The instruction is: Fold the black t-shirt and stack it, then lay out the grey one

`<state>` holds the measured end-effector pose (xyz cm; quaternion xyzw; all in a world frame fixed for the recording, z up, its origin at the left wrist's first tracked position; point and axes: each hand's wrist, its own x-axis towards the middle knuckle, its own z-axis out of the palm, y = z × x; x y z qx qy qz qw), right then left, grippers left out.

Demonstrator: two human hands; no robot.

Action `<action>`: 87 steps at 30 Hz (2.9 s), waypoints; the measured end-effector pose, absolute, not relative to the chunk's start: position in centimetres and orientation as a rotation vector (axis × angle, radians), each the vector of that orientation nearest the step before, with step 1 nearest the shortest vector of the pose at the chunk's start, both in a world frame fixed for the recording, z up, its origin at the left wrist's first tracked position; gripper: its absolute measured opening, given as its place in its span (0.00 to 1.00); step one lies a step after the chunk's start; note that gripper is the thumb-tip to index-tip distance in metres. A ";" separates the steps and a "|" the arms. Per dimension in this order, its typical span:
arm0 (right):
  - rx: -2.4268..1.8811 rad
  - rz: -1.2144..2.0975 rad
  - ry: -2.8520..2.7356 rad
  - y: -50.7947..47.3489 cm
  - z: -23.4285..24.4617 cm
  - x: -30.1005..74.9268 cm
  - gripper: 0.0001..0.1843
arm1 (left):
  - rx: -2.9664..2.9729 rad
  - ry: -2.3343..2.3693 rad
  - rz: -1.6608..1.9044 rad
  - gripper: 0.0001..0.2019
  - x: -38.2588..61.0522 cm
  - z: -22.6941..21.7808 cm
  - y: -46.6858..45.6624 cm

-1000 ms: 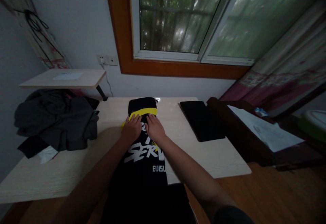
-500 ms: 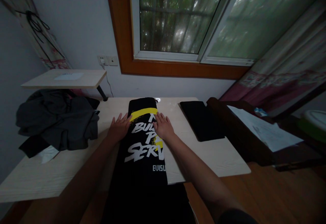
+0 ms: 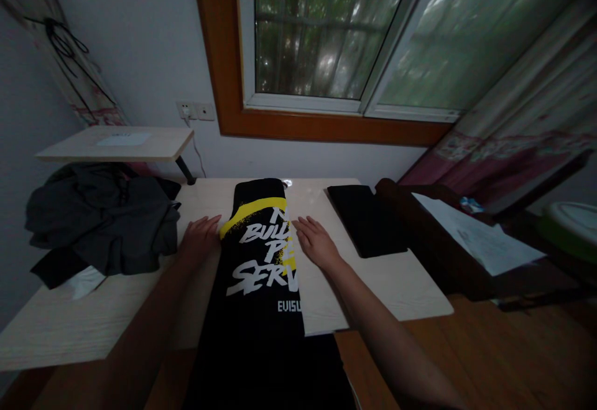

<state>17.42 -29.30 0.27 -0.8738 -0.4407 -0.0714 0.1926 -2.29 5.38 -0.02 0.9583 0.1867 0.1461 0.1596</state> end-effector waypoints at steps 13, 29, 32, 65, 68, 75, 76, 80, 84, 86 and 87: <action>-2.451 -0.056 -1.455 -30.4 1.7 13.2 0.23 | 2.803 0.170 0.178 0.25 -3.4 0.5 5.1; -2.479 -0.115 -1.409 -29.9 1.6 12.8 0.25 | 2.789 0.164 0.228 0.24 -3.7 0.7 5.0; -2.485 -0.107 -1.409 -29.9 1.5 12.9 0.26 | 2.812 0.158 0.233 0.23 -3.6 0.3 5.3; -2.517 -0.052 -1.376 -29.5 1.7 12.6 0.27 | 2.899 0.144 0.109 0.25 -3.4 0.5 4.3; -2.525 -0.037 -1.365 -29.3 1.7 12.5 0.28 | 2.888 0.174 0.117 0.26 -3.2 0.3 4.2; -2.560 -0.053 -1.336 -28.5 1.7 12.6 0.28 | 2.935 0.239 0.157 0.26 -2.5 0.0 3.9; -2.568 -0.049 -1.335 -28.4 1.7 12.8 0.28 | 2.942 0.254 0.157 0.26 -2.4 0.1 3.9; -2.583 -0.039 -1.324 -27.6 1.6 13.4 0.28 | 2.976 0.317 0.173 0.26 -1.6 0.3 3.7; -2.573 -0.042 -1.312 -26.6 1.6 14.4 0.28 | 2.991 0.362 0.189 0.26 -0.8 0.8 3.6; -2.567 -0.029 -1.320 -26.1 1.6 15.0 0.28 | 2.990 0.392 0.212 0.26 -0.5 0.9 3.6; -2.564 -0.019 -1.326 -25.8 1.7 15.3 0.28 | 2.988 0.408 0.232 0.26 -0.4 0.8 3.7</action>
